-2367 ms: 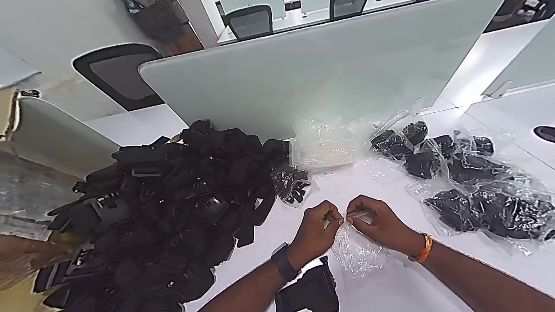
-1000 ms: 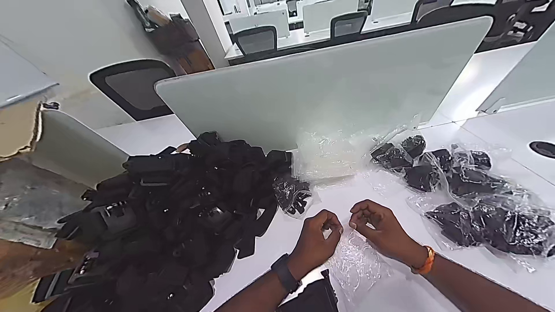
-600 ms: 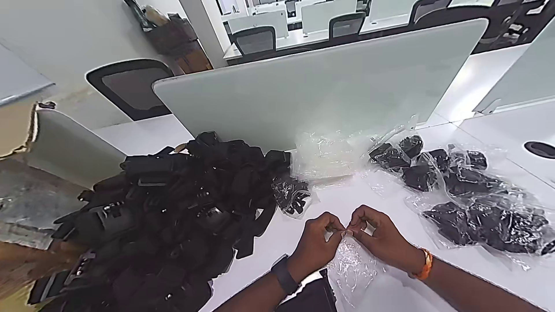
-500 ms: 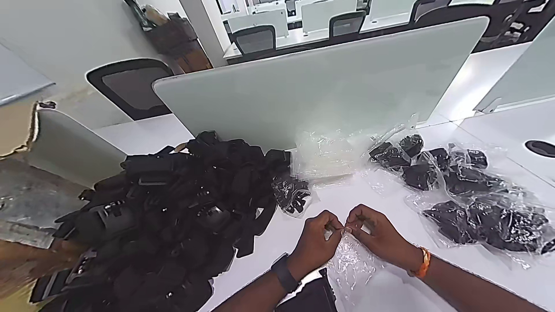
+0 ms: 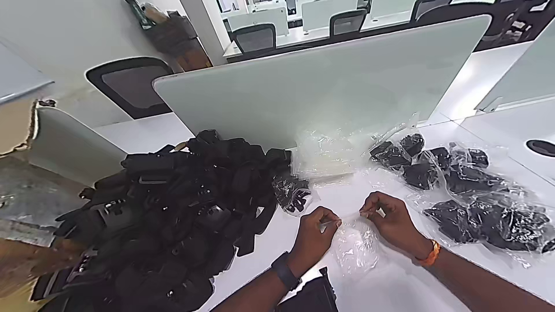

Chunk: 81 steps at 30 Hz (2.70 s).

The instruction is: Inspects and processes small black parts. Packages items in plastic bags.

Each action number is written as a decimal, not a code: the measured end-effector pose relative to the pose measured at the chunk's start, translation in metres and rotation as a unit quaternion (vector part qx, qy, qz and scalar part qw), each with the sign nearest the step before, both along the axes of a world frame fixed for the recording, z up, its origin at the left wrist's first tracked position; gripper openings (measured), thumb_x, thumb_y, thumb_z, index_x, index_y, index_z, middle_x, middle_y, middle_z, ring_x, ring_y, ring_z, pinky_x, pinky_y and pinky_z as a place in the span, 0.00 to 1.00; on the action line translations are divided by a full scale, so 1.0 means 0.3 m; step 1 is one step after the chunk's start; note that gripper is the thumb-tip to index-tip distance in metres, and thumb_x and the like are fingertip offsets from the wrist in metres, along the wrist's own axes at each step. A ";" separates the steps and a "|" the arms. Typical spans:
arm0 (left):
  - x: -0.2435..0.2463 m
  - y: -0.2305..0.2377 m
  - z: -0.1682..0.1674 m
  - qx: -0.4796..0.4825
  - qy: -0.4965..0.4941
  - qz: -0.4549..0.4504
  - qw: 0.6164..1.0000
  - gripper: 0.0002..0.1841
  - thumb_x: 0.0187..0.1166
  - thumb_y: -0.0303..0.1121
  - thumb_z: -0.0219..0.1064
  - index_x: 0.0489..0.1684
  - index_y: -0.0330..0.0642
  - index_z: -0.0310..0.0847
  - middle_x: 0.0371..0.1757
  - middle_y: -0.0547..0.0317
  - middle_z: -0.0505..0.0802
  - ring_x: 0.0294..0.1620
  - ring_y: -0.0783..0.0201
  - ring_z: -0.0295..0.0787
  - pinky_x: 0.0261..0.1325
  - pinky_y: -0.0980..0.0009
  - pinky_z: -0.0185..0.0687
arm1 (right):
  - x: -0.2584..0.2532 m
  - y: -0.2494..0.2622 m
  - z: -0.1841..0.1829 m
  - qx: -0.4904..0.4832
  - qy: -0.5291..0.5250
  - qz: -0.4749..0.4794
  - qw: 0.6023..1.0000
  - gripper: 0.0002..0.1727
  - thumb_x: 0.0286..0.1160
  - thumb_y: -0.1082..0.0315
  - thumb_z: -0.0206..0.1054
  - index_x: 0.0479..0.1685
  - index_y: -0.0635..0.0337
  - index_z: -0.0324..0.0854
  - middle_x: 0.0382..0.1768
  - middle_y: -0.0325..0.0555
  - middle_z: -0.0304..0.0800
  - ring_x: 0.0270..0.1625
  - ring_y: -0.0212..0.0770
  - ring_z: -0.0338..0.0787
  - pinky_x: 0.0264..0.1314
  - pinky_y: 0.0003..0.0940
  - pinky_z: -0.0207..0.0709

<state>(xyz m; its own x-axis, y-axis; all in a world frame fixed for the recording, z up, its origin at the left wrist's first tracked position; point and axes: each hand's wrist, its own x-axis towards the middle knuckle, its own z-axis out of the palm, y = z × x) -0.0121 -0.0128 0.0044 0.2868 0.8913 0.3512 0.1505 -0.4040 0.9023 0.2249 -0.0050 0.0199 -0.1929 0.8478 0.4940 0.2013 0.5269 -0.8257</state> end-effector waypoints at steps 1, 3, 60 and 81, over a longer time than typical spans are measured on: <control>0.000 0.003 -0.001 -0.008 -0.006 0.019 1.000 0.05 0.75 0.27 0.74 0.40 0.35 0.87 0.38 0.57 0.94 0.40 0.71 0.91 0.48 0.74 0.88 | 0.012 0.014 -0.003 0.002 0.014 -0.021 1.000 0.06 0.65 0.77 0.70 0.34 0.55 0.82 0.32 0.28 0.87 0.35 0.22 0.85 0.42 0.20 0.80; 0.003 0.008 -0.001 -0.019 -0.028 0.053 0.998 0.06 0.74 0.27 0.74 0.41 0.35 0.86 0.36 0.58 0.93 0.35 0.71 0.89 0.43 0.75 0.87 | 0.028 0.038 -0.016 -0.001 0.040 -0.051 0.998 0.07 0.66 0.78 0.70 0.37 0.57 0.80 0.33 0.29 0.87 0.35 0.24 0.85 0.40 0.21 0.81; 0.021 -0.014 0.026 -0.040 -0.132 -0.048 0.989 0.09 0.82 0.30 0.64 0.35 0.33 0.80 0.21 0.60 0.85 0.18 0.72 0.81 0.25 0.75 0.81 | -0.136 0.151 0.521 0.339 -0.365 -0.253 0.830 0.24 0.83 0.75 0.49 0.73 0.62 0.81 0.70 0.58 0.86 0.74 0.58 0.84 0.84 0.69 0.59; 0.015 0.007 0.018 -0.045 -0.072 -0.095 0.992 0.11 0.84 0.33 0.64 0.33 0.34 0.80 0.20 0.60 0.80 0.18 0.72 0.75 0.24 0.76 0.75 | -0.225 0.633 0.277 0.023 -0.579 -0.001 0.815 0.48 0.73 0.22 0.52 0.92 0.38 0.61 0.88 0.50 0.65 0.88 0.59 0.65 0.73 0.76 0.65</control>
